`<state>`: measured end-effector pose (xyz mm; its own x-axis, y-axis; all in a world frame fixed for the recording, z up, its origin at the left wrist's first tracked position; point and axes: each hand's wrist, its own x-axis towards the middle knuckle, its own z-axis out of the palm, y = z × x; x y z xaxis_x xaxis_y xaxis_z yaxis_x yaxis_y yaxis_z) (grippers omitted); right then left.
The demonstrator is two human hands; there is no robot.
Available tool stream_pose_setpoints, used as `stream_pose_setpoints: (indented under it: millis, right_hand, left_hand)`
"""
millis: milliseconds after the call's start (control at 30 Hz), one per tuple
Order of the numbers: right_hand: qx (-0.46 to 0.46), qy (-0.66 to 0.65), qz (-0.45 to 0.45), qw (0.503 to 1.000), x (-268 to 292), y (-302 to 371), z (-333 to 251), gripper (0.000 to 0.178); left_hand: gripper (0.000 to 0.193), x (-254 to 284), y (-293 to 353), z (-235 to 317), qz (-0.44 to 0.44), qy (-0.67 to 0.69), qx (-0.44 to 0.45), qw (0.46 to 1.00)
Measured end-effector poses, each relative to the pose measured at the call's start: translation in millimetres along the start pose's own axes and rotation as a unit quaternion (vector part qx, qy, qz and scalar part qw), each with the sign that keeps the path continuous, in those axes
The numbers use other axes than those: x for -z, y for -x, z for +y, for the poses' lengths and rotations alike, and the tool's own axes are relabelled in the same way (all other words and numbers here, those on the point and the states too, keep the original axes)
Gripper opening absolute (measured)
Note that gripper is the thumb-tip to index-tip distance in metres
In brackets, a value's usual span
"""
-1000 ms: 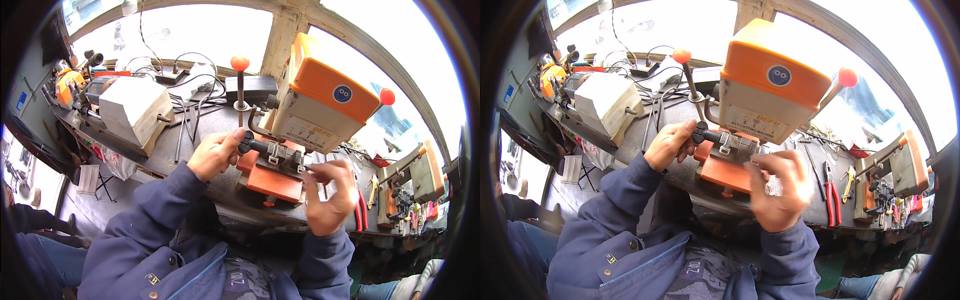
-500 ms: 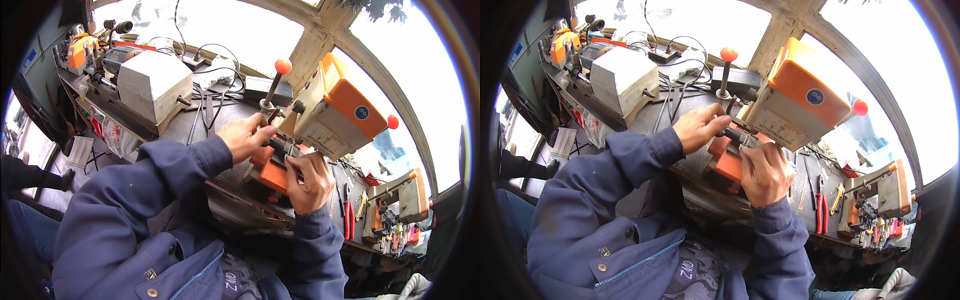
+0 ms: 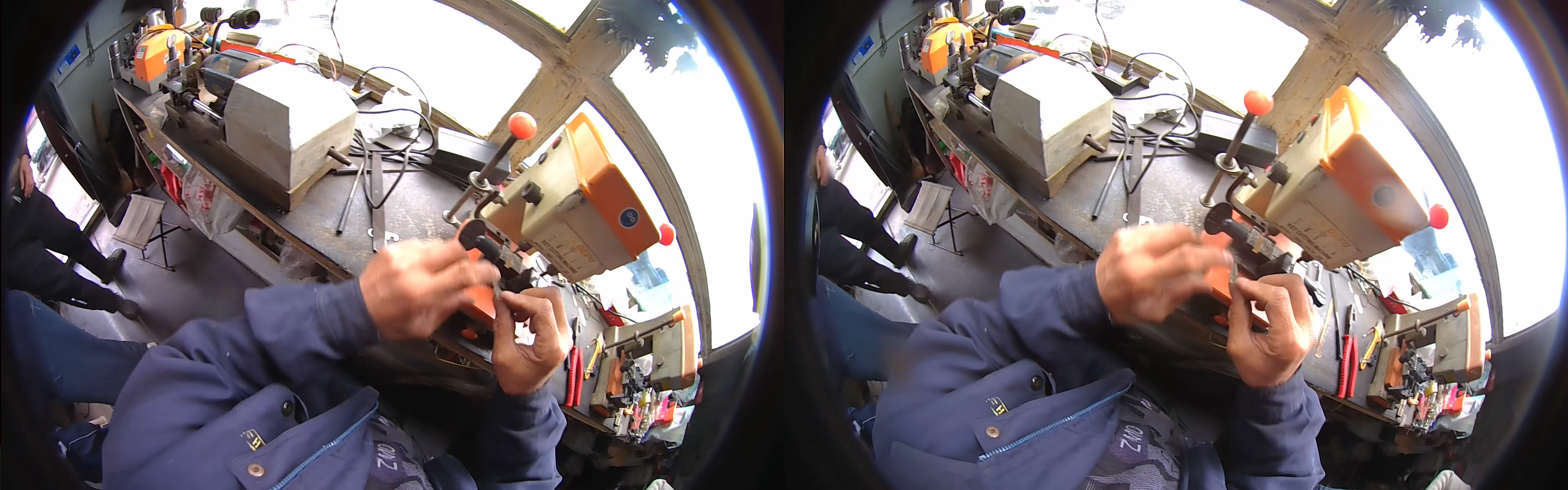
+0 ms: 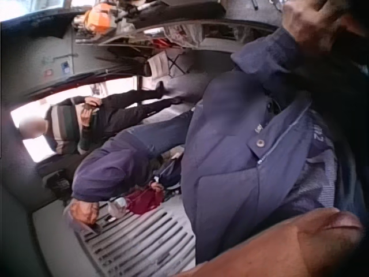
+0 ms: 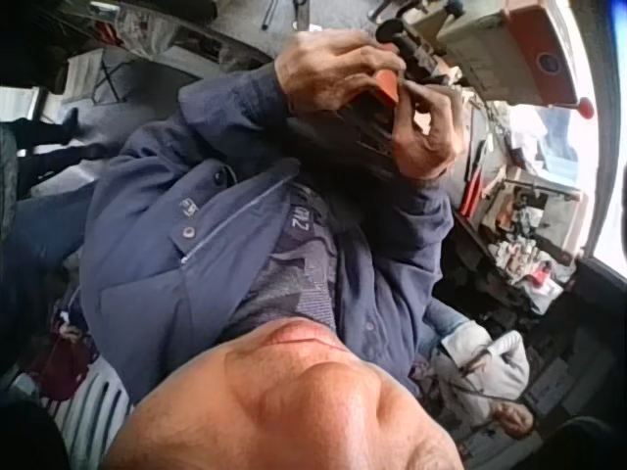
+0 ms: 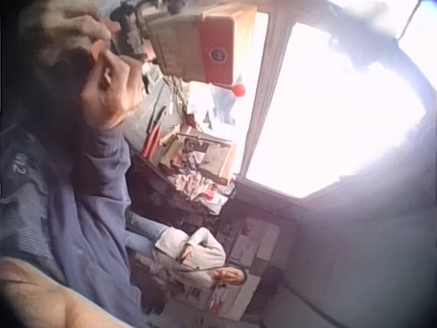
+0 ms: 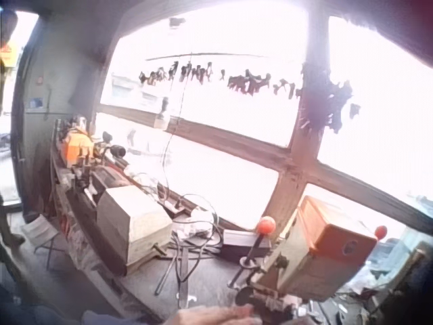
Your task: The person selects a key blank, secures it in a key-cutting machine, and operates the machine to duplicate a key. They then use a file to smooth the edges of the cut key.
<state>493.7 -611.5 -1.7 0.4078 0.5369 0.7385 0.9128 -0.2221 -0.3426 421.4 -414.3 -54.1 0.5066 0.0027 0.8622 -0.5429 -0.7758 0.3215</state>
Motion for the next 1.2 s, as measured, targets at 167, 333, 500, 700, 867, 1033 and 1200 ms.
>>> stream_pose_setpoints:
  millis: [167, 333, 500, 700, 867, 1033, 1200]
  right_hand:
    - [-0.068, -0.159, -0.189, 0.967, -28.6, 2.2, -29.7, 0.017]
    - [-0.155, -0.156, -0.241, 0.945, -92.8, 3.6, -36.8, 0.025]
    - [-0.101, 0.096, -0.259, 0.956, -152.7, -15.2, -18.0, 0.049]
    - [-0.153, 0.03, -0.242, 0.958, -148.3, -9.3, -10.1, 0.051]
    - [-0.233, -0.016, -0.217, 0.948, -91.3, 47.9, -39.9, 0.041]
    - [-0.298, -0.103, -0.176, 0.932, -96.1, 62.1, -37.1, 0.051]
    - [-0.312, -0.184, -0.136, 0.922, -107.0, 64.6, -27.8, 0.053]
  left_hand:
    - [0.035, 25.6, 52.3, 26.6, 0.003, 0.055, 0.142, 0.988]
    - [0.008, 50.6, 103.7, 23.1, 0.101, 0.188, 0.4, 0.892]
    - [0.016, 71.2, 127.1, 17.8, 0.132, 0.199, 0.423, 0.874]
    - [0.017, 82.8, 121.2, 11.4, 0.095, 0.107, 0.393, 0.908]
    - [0.021, 69.9, 115.7, 1.2, 0.149, 0.277, 0.442, 0.84]
    - [0.032, 50.6, 105.3, -1.6, 0.114, 0.302, 0.443, 0.836]
    - [0.021, 34.4, 105.5, -6.5, 0.097, 0.093, 0.333, 0.933]
